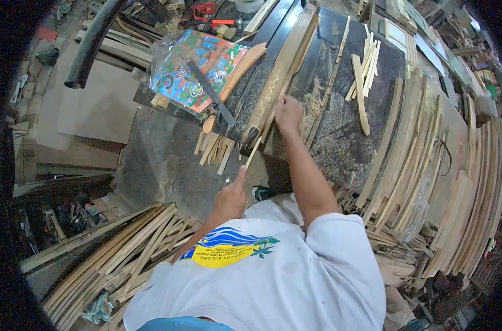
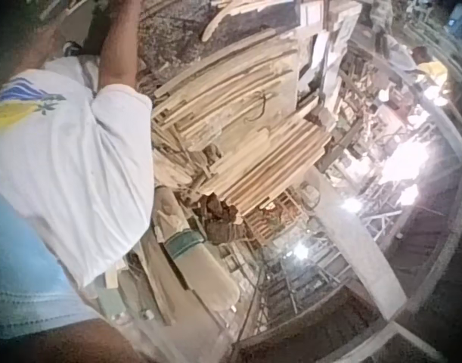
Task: The person uses a table saw to cut thin wooden strips into smaller pieces. They repeatedly feed strips through the saw, collect the cut pieces, and stack them on the table. The person occasionally inspects the cut pieces by hand.
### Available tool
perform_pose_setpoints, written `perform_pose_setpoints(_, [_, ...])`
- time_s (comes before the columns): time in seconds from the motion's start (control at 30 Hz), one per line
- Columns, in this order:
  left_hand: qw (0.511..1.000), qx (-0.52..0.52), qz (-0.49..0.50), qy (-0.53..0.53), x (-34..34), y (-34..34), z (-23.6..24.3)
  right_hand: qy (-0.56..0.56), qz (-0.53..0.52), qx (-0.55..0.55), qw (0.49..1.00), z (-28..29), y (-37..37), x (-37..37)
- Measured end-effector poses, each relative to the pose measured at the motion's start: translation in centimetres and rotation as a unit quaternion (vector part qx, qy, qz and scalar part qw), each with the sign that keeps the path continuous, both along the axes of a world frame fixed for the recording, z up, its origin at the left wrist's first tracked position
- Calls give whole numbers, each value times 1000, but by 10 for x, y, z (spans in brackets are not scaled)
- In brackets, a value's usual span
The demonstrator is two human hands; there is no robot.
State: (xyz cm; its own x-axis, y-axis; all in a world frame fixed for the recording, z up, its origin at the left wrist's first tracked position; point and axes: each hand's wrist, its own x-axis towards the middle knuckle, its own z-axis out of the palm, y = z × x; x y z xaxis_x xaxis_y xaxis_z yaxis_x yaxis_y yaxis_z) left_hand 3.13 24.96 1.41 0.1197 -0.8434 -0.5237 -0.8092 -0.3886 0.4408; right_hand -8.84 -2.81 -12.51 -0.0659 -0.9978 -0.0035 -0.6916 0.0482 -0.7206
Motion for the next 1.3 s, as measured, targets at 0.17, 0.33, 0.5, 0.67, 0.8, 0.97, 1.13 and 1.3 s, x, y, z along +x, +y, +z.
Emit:
perform_pose_setpoints(0.17, [999,-35,-23,8,2,-13,0,-30,-14,13,999,1,2,0])
perform_pose_setpoints(0.33, [996,-72,-42,16,4,-39,-6,-12,-26,35,999,9,-26,0])
perform_pose_setpoints(0.5, [995,-84,-53,-12,-2,-69,-7,-21,-22,43,999,17,-54,-2])
perform_pose_setpoints(0.67, [995,-64,-66,-49,-10,-85,6,17,65,-22,997,5,-84,-39])
perform_pose_setpoints(0.8, [994,-51,-65,-70,-11,-85,13,122,-19,-128,984,35,-92,-129])
perform_pose_setpoints(0.97, [992,-97,-61,-57,-13,-78,7,286,-99,-19,953,42,-55,-237])
perform_pose_setpoints(1.13, [993,-86,-52,-61,-16,-80,4,100,33,15,994,55,-14,-205])
perform_pose_setpoints(1.3, [996,-50,-42,-63,-18,-83,5,-93,102,75,988,78,37,-141])
